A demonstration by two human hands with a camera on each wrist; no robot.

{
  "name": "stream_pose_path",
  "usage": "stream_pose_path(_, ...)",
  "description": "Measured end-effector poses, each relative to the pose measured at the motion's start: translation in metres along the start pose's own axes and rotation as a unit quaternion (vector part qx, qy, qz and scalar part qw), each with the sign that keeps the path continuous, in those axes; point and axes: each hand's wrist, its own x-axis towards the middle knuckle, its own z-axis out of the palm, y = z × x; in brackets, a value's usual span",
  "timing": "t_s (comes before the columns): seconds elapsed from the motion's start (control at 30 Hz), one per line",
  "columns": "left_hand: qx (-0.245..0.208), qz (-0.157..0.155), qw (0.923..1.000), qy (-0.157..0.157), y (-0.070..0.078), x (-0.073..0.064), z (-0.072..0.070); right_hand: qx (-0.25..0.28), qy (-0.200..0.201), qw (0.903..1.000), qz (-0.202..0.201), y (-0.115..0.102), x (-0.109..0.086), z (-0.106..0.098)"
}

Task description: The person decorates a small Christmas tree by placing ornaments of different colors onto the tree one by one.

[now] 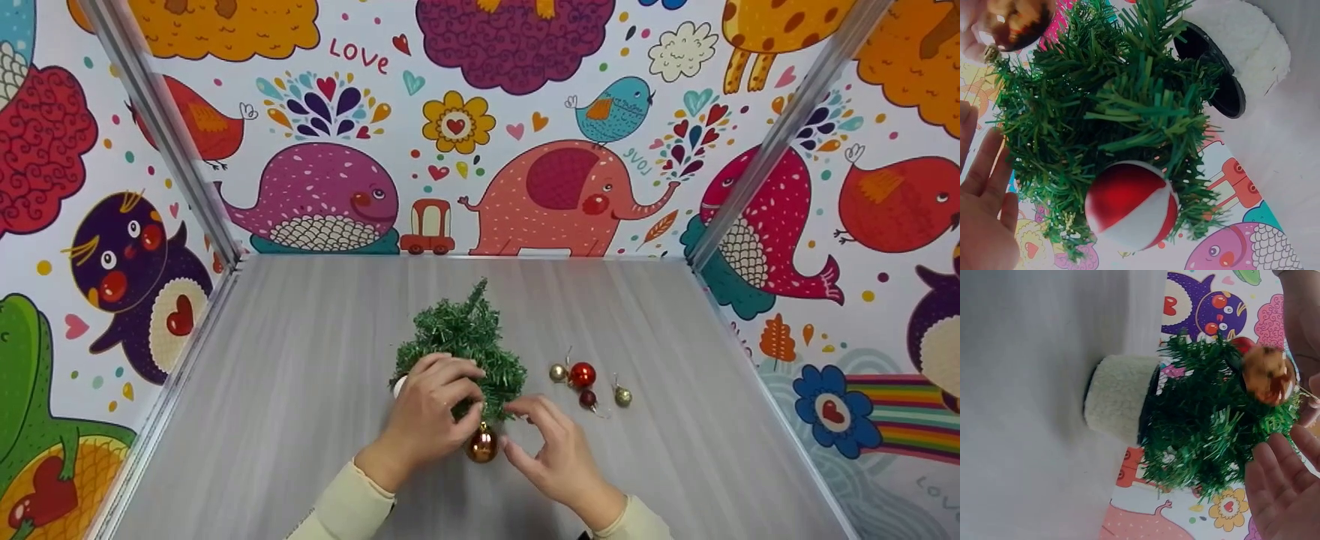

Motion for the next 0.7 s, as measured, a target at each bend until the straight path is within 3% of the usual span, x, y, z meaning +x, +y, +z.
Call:
stream_pose_path(0.17, 0.002, 0.000, 1.0000, 0.000, -0.001, -0.001, 0.001, -0.018, 0.041, 0.9989, -0.010, -0.007, 0.012, 0.010)
stream_pose_path(0.3, -0.008, 0.001, 0.9999, 0.006, -0.002, -0.003, 0.003, -0.033, 0.051, 0.9980, -0.014, -0.011, 0.017, 0.017)
stream_pose_path(0.5, -0.012, 0.004, 0.9999, 0.007, -0.001, -0.004, 0.003, -0.020, 0.061, 0.9977, -0.024, -0.013, 0.021, 0.023)
stream_pose_path(0.7, 0.019, 0.011, 0.9997, -0.007, 0.000, -0.007, -0.001, 0.001, 0.069, 0.9975, -0.013, -0.012, 0.021, 0.021)
